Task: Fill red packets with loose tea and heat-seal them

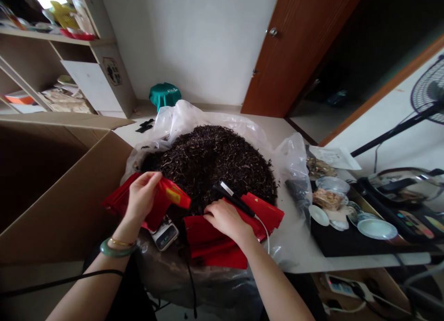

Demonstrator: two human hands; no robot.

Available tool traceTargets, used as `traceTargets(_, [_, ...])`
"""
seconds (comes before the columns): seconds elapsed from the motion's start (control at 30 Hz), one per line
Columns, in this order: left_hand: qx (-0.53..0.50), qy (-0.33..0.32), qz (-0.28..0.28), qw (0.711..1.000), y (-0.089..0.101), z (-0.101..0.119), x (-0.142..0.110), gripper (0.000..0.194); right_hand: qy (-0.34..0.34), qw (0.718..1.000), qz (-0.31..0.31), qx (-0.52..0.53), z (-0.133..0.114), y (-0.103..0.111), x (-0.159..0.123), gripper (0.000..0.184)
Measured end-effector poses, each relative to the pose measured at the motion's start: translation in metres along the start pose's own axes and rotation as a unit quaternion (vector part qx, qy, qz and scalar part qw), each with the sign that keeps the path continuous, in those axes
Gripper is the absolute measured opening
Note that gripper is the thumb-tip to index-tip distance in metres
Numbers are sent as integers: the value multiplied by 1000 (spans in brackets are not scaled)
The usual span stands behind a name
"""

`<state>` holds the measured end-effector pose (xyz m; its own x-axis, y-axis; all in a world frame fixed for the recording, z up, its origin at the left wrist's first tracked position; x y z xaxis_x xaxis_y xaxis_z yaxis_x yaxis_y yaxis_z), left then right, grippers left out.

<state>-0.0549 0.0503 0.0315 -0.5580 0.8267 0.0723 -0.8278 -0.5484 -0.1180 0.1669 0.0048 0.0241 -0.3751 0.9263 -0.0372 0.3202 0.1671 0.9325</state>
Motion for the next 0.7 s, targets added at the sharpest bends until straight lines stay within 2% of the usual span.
traceTargets(0.07, [-91,12,70,993,23,14,20,37,-1,1000,6,-5,0,1,0,24])
traceTargets(0.13, [-189,-40,188,963,60,36,40,35,-2,1000,8,-10,-1,1,0,24])
traceTargets(0.2, [-215,-68,259,939,88,50,53,43,-7,1000,9,-11,0,1,-1,24])
traceTargets(0.27, [-193,-40,236,952,92,52,55,50,-12,1000,10,-11,0,2,-1,24])
traceTargets(0.33, [-166,-22,162,972,71,44,40,43,-14,1000,13,-5,1,3,-2,25])
traceTargets(0.37, [-135,-15,92,986,52,37,26,36,-15,1000,16,-3,2,4,-2,25])
traceTargets(0.4, [-82,-10,-3,997,29,29,9,33,-15,1000,19,-1,2,5,-2,25])
traceTargets(0.43, [-18,-12,-116,993,4,20,-12,30,-15,1000,22,-3,3,5,-2,24])
traceTargets(0.47, [53,-30,-230,971,-18,10,-34,25,-15,1000,20,-5,4,5,-2,23])
traceTargets(0.5, [119,-66,-306,942,-33,2,-52,21,-14,1000,16,-9,5,4,-2,22])
traceTargets(0.53, [174,-117,-338,917,-43,-4,-65,16,-12,1000,9,-14,6,3,-1,21])
traceTargets(0.6, [282,-198,-369,863,-52,-15,-79,18,-7,1000,-4,-20,8,1,0,21])
traceTargets(0.7, [371,-230,-403,804,-51,-28,-79,21,0,1000,-8,-19,11,0,2,24])
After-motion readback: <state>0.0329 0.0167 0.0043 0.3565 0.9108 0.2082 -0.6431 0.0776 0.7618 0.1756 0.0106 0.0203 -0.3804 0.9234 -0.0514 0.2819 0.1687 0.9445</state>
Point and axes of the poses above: each hand's wrist, its own x-axis towards the middle knuckle, its own y-axis out of the back of the hand, z = x × y, the point moved 5 cm from there along x, towards the middle knuckle, and after that the axes turned 14 degrees about z, right-handed, at the moved point
